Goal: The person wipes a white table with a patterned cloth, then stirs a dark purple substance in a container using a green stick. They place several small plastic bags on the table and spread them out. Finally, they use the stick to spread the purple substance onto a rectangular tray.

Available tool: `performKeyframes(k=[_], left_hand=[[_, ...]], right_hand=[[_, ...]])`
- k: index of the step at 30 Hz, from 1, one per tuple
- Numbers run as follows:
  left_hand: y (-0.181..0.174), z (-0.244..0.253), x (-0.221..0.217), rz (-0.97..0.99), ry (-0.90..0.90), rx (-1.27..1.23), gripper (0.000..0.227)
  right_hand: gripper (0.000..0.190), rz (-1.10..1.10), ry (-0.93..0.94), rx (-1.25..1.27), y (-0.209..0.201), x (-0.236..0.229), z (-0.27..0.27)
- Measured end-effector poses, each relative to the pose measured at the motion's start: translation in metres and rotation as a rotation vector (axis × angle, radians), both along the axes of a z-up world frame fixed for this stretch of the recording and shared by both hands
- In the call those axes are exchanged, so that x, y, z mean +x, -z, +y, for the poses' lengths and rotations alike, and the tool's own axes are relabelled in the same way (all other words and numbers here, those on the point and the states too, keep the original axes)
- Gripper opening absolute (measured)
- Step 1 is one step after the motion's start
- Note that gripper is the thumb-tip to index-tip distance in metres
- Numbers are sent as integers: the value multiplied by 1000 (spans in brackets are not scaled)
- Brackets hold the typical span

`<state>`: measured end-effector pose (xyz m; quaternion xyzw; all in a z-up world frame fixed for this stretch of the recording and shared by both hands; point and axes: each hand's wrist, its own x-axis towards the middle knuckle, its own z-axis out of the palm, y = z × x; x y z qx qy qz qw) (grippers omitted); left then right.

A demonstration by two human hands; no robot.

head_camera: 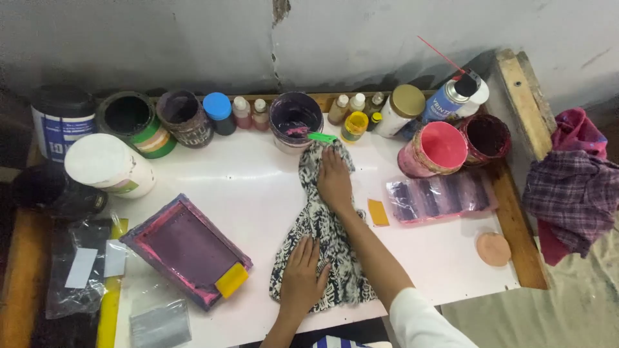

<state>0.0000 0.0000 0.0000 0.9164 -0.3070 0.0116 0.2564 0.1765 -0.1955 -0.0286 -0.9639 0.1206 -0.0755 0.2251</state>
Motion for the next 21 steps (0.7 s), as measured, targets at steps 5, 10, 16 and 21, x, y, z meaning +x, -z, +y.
performKeyframes(k=[5,10,16,21], left_hand=[[14,-7,6,-26,-47,59,67],[14,-14,19,23,-32,131,71],[11,-10,16,-109,-22,33,66],[20,-10,11,-100,-49,-118,66]], right_hand=[[33,-310,-31,-43,17,50,-14],[43,-359,-50,-101,26,63,-22],[60,-131,-100,-190,25,41,-21],[69,62,-90,-62,-6,-29,1]])
